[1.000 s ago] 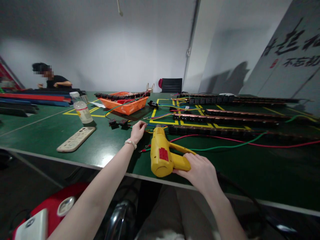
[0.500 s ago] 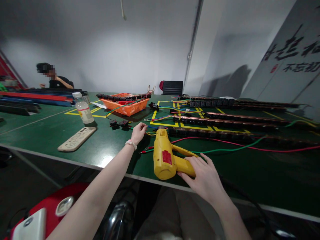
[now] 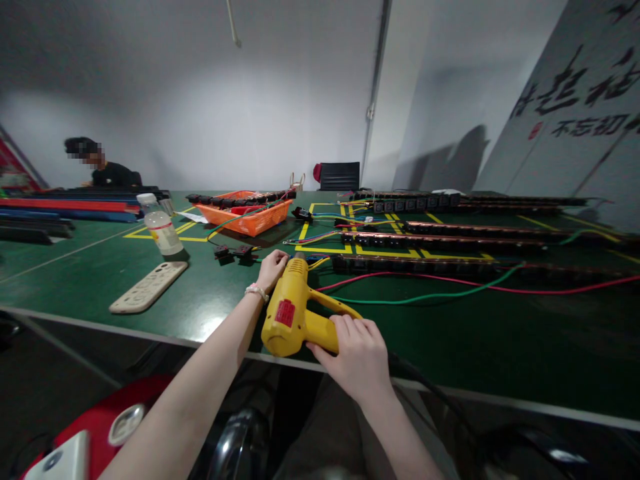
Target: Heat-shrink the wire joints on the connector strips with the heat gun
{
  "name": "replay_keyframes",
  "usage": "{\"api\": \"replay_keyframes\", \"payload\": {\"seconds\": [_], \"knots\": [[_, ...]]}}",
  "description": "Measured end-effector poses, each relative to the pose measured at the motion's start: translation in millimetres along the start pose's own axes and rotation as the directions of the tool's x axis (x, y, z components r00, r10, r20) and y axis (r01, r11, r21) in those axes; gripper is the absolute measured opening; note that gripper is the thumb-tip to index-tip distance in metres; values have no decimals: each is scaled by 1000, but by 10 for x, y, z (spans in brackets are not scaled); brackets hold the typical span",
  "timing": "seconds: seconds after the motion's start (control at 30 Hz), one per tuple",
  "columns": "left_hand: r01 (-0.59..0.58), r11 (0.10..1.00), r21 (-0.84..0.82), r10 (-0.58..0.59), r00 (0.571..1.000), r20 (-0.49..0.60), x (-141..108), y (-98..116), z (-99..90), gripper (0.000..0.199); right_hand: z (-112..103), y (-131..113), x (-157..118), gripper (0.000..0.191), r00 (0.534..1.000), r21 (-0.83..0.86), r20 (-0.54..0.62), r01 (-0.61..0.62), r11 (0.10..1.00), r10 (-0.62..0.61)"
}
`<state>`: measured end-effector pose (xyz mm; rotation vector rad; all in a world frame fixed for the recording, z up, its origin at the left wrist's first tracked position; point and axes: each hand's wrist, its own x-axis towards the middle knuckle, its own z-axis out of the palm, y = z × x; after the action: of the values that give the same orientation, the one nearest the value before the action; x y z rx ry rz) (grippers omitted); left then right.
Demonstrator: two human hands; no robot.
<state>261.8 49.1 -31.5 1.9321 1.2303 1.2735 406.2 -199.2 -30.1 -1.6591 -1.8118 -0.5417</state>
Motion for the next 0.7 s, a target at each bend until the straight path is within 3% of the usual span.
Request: {"api": "replay_keyframes", "payload": {"seconds": [0.3,0.5,0.7], "knots": [[-26,999,32,26,1000,-1,4,18,-25,15,-6,-1,4,42,1000,-6,-8,20,1000,-20],[-48,998,50,49,998,-26,-41,74,-46,17,-97,146,16,45,997,38,63,34,999,-36],[-77,997,8,77,996,-38,-41,54,-34,17,-173,352,-63,45,999,-22,20,37,999,-37]]}}
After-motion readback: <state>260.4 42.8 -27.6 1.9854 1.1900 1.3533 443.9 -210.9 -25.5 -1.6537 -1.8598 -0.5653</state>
